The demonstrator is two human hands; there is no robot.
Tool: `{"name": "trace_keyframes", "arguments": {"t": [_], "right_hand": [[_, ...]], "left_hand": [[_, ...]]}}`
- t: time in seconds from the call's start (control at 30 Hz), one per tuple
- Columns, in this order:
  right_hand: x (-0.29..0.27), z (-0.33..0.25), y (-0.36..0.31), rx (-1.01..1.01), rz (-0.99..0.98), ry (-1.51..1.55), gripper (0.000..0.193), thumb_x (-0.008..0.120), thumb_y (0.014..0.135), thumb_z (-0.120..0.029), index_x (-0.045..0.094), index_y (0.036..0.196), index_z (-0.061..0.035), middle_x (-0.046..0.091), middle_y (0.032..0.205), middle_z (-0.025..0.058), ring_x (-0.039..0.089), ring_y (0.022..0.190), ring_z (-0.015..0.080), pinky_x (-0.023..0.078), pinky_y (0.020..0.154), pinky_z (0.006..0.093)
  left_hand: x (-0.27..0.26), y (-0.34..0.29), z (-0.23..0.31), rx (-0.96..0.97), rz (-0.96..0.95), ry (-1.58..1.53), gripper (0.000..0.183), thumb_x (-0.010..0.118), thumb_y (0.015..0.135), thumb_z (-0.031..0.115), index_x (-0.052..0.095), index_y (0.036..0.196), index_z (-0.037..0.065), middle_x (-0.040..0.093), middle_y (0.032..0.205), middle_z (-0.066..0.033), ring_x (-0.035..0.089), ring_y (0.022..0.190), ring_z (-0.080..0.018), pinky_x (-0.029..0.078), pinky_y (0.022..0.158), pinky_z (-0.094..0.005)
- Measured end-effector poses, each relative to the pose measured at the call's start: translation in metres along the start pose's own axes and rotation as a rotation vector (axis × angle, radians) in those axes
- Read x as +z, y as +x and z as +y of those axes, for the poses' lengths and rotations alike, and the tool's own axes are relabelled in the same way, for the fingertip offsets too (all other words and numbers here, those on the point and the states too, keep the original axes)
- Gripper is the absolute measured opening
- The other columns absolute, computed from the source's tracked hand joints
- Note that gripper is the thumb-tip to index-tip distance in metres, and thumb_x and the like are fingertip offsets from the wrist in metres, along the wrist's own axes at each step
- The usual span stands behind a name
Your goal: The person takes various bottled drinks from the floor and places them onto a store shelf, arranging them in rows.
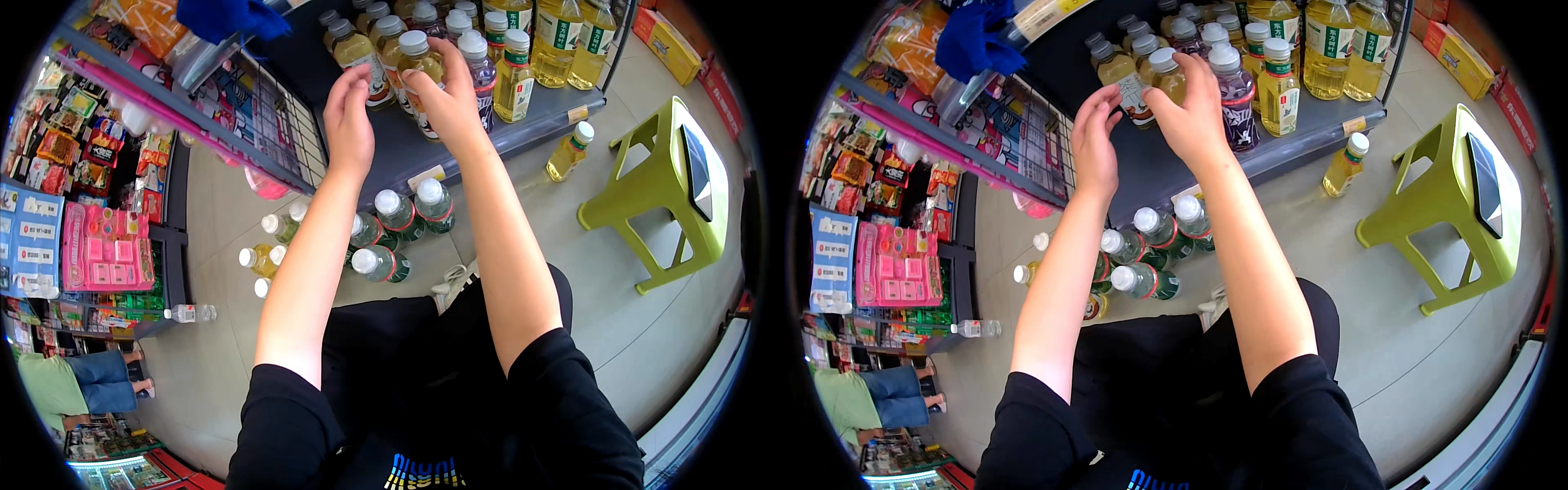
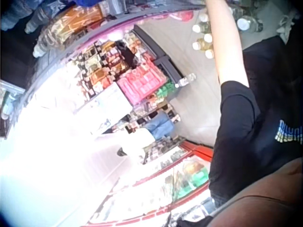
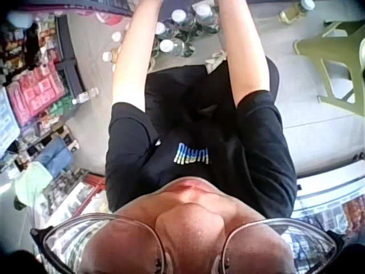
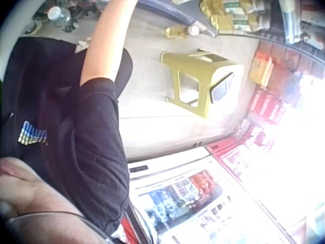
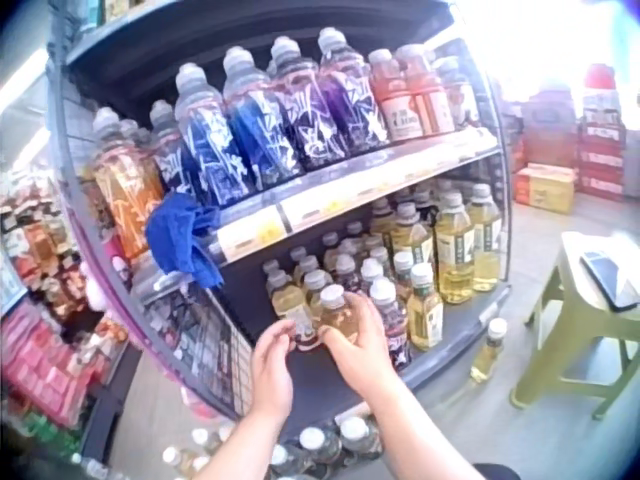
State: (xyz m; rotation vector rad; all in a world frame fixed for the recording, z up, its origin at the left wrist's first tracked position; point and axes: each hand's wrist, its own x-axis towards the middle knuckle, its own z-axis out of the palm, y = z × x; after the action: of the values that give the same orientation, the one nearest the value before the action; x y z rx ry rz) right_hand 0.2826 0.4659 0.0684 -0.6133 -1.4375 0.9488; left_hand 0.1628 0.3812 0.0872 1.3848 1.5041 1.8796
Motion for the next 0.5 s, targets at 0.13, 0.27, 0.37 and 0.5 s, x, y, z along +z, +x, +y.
{"name": "trace_keyframes", "arguments": {"t": [0.13,0.27,0.37,0.5], "right_hand": [[0.005,0.005,0.002,0.026,0.031,-0.043,0.073,0.073,0.08,-0.028,0.048,0.142,0.0027,0.048,0.143,0.0286,0.041,0.137,0.0427,0.034,0.115,0.0468],[0.011,0.0,-0.002,0.046,0.022,-0.187,0.076,0.068,0.082,-0.036,0.046,0.145,0.0016,0.054,0.138,0.0275,0.041,0.137,0.0443,0.036,0.113,0.0474],[0.01,-0.008,0.001,0.057,0.046,-0.092,0.072,0.066,0.082,-0.038,0.053,0.14,0.0023,0.057,0.135,0.0263,0.046,0.129,0.0445,0.039,0.11,0.0474],[0.009,-0.021,0.006,0.122,0.114,-0.087,0.064,0.065,0.081,-0.037,0.06,0.13,0.0043,0.064,0.122,0.0263,0.055,0.115,0.0389,0.044,0.103,0.0446]], "left_hand": [[0.026,0.026,-0.017,0.051,-0.073,-0.026,0.045,0.041,0.106,0.028,0.056,0.136,-0.001,0.059,0.138,-0.0142,0.053,0.131,-0.0232,0.04,0.109,-0.0367],[0.045,0.037,-0.025,-0.023,-0.078,-0.162,0.048,0.041,0.106,0.031,0.053,0.139,-0.002,0.057,0.139,-0.0179,0.053,0.13,-0.0239,0.039,0.11,-0.0358],[0.053,0.038,-0.024,-0.036,-0.025,-0.148,0.046,0.046,0.104,0.029,0.054,0.137,-0.003,0.058,0.136,-0.0183,0.054,0.127,-0.0227,0.042,0.107,-0.0338],[0.054,0.03,-0.015,-0.026,0.02,-0.16,0.04,0.041,0.107,0.027,0.057,0.129,-0.003,0.066,0.117,-0.0116,0.063,0.107,-0.0165,0.048,0.092,-0.0285]]}}
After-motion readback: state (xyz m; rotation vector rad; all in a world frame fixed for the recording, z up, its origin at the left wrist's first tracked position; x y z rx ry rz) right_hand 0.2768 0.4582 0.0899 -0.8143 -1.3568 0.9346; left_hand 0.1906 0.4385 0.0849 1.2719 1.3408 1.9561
